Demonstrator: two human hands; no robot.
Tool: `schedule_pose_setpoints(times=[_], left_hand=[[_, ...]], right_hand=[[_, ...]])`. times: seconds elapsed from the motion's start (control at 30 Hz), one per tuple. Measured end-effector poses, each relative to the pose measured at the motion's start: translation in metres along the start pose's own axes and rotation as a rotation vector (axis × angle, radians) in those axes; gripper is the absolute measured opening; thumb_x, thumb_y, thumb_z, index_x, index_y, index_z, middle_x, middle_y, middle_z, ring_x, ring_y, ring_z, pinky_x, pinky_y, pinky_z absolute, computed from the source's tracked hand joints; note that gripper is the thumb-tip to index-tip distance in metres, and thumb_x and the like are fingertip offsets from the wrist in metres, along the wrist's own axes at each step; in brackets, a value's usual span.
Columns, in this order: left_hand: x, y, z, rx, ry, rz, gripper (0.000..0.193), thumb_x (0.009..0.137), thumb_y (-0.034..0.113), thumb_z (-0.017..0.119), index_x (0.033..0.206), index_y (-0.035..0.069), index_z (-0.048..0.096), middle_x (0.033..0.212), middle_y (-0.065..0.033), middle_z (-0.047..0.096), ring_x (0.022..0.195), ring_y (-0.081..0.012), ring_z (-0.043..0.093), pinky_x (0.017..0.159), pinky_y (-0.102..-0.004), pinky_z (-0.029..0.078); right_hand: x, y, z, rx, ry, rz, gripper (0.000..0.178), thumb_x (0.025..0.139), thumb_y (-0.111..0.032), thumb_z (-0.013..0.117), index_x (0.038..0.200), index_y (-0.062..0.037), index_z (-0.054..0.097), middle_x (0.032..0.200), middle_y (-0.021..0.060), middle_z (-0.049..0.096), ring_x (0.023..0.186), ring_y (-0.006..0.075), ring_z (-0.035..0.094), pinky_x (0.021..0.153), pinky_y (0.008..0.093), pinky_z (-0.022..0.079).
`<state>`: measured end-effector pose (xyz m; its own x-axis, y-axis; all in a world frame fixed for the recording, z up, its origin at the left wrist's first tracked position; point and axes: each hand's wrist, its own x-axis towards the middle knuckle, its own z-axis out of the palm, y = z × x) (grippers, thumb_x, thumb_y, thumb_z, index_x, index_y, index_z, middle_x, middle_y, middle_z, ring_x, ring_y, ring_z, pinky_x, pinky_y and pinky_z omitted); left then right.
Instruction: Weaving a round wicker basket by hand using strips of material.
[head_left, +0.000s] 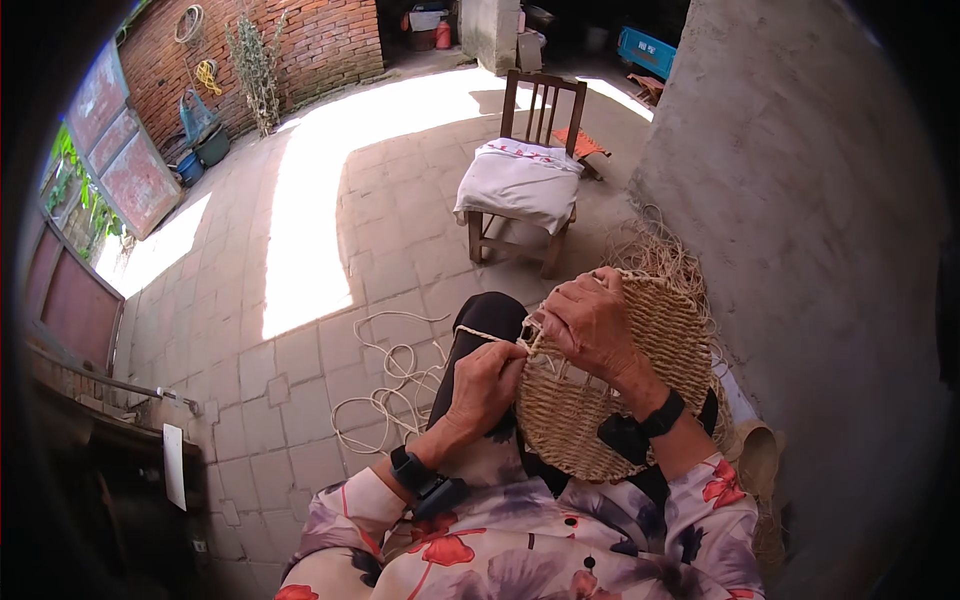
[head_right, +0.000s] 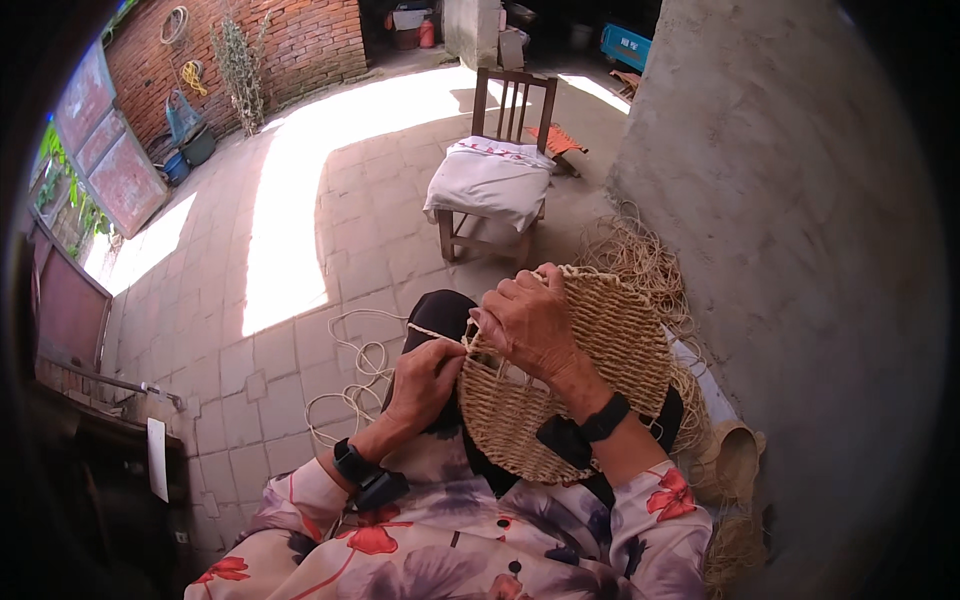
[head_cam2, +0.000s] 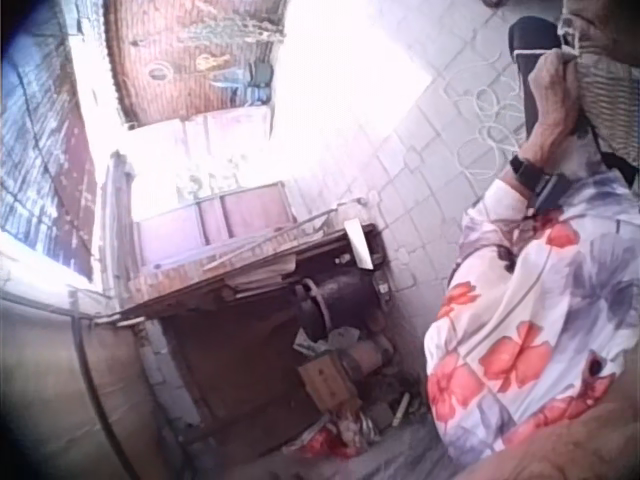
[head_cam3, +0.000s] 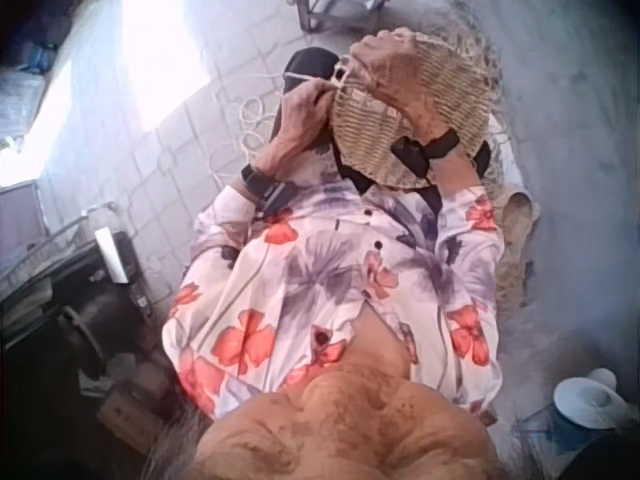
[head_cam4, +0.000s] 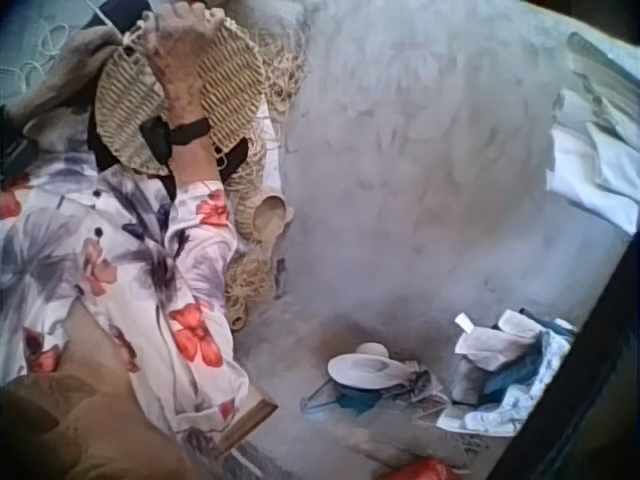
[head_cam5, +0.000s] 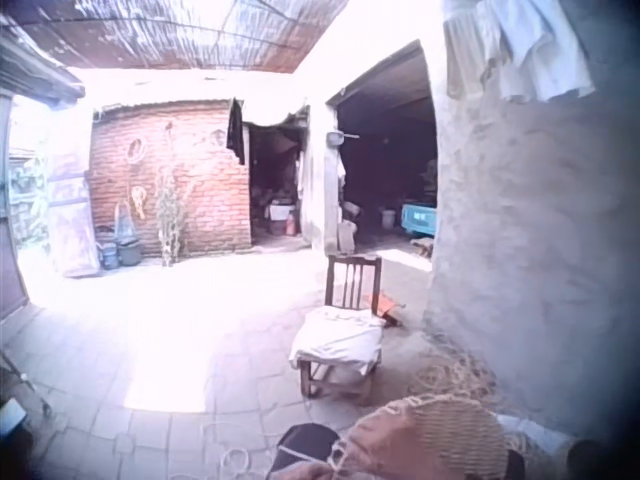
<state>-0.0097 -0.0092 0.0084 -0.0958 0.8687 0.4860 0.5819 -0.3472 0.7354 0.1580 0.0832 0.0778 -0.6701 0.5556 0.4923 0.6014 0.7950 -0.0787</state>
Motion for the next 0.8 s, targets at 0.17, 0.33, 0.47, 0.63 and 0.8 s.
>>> schedule_pose_setpoints(times=[0.17,0.33,0.47,0.63,0.8], left_hand=[[-0.006,0.012,-0.013,-0.336,-0.162,-0.295,0.017,0.092,0.01,0.063,0.105,0.001,0.068,0.089,-0.0077,0.07,0.078,-0.0096,0.064,0.072,-0.0278,0.051],[-0.006,0.012,-0.009,-0.765,-0.259,-0.506,0.026,0.095,0.015,0.062,0.113,-0.004,0.066,0.098,-0.0013,0.067,0.087,-0.0066,0.058,0.079,-0.0233,0.048],[-0.009,0.002,-0.005,-0.907,-0.269,-0.554,0.025,0.095,0.018,0.063,0.112,-0.001,0.067,0.098,-0.0001,0.067,0.086,-0.0062,0.058,0.079,-0.0224,0.047],[-0.006,-0.001,-0.015,-0.936,-0.399,-0.494,0.026,0.095,0.018,0.063,0.114,0.001,0.067,0.101,0.0018,0.066,0.09,-0.0057,0.058,0.081,-0.0225,0.046],[0.002,-0.006,-0.021,-1.257,-0.589,-0.601,0.026,0.092,0.009,0.059,0.116,0.002,0.066,0.107,0.0018,0.065,0.093,-0.0068,0.057,0.085,-0.0238,0.045]], right_hand=[[0.003,-0.002,-0.013,0.043,0.098,-0.08,0.018,0.087,-0.029,0.066,0.083,-0.0119,0.066,0.081,0.0022,0.063,0.086,0.0213,0.058,0.094,0.0469,0.035],[0.002,0.0,-0.013,0.082,0.15,-0.105,0.013,0.082,-0.022,0.069,0.085,-0.0098,0.065,0.083,0.0038,0.063,0.086,0.0232,0.058,0.094,0.0459,0.035],[-0.005,-0.022,-0.03,-0.056,0.325,-0.031,0.014,0.075,-0.013,0.072,0.086,-0.0095,0.064,0.081,0.0038,0.06,0.084,0.0249,0.058,0.088,0.044,0.039],[-0.04,-0.032,-0.028,0.152,0.097,-0.044,0.018,0.072,-0.007,0.073,0.087,-0.0094,0.064,0.077,0.005,0.057,0.075,0.0258,0.057,0.072,0.0399,0.042],[-0.045,-0.038,-0.031,0.035,0.012,-0.113,0.018,0.072,-0.006,0.071,0.089,-0.0083,0.064,0.075,0.0056,0.056,0.072,0.025,0.056,0.069,0.0392,0.042]])
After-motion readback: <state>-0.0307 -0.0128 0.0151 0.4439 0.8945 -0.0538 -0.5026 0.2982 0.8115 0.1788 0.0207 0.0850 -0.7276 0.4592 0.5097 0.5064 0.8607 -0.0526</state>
